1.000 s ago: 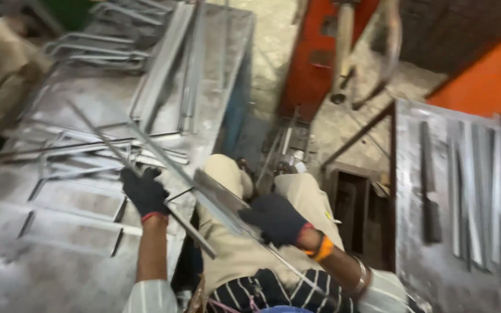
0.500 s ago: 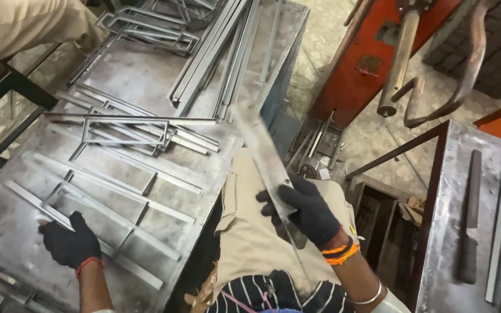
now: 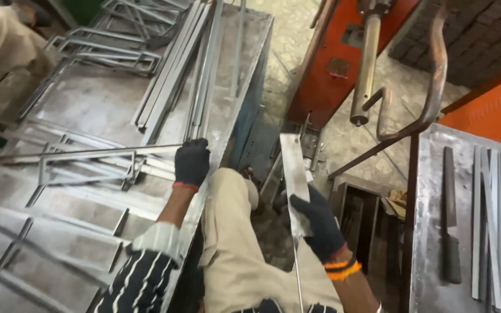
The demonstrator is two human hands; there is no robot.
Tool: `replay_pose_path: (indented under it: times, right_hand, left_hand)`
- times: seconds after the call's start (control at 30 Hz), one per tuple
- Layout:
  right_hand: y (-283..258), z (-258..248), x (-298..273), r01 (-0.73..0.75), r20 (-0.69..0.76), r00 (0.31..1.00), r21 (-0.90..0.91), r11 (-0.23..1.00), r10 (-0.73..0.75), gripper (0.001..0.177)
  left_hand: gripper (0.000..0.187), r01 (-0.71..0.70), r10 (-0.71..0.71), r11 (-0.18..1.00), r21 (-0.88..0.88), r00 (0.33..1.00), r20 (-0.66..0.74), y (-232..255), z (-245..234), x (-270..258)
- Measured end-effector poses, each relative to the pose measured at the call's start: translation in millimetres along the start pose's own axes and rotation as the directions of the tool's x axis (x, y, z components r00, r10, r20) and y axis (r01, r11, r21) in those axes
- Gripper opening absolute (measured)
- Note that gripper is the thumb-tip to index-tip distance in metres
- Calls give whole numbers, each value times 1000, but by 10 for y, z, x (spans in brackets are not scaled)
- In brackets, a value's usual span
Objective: The person picks up rectangular metal frames and straight bars from a work table, aligns and positions the bars against the frames, and holds them in place. Near the end, the person grinds a frame joint, producing sparks, and continues handling the frames and bars.
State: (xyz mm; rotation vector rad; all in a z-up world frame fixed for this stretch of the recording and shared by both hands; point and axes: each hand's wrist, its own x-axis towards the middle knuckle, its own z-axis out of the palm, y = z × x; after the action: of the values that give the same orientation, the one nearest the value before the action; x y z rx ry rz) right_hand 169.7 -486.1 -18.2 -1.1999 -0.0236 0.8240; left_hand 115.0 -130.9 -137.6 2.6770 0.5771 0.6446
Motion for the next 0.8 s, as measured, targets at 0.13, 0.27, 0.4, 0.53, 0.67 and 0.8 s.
replay_pose_path:
  times: [0.13,0.27,0.4,0.53,0.67,0.8]
  right_hand:
    - [156,-205,-49,-85,-47,995,27,996,87,43]
    - [465,-474,-37,-78,-136,988,2,997,77,47]
    - [570,-465,-104,-175,-202,961,92,980,190,50]
    - [624,-409,-69,-221,-213,949,87,971,235,48]
    - [624,-320,-85,-173,-131,975,67,983,180,50]
    - [462,-128,-150,-141,-103,985,4,990,141,52]
  left_hand:
    - [17,-27,35,891,453,999,-8,-271,746,476]
    - [11,194,-226,766,613,974,-25,-623,1073,665]
    - [7,235,-250,827,511,967,-40,-761,1255,612]
    - [14,214,-180,954,211,969,-167,23,243,208]
    - [17,700,-547,368,-612,695,466,748,-753,-504]
    - [31,615,-285,-529,-585,520,805,733,-543,-1071]
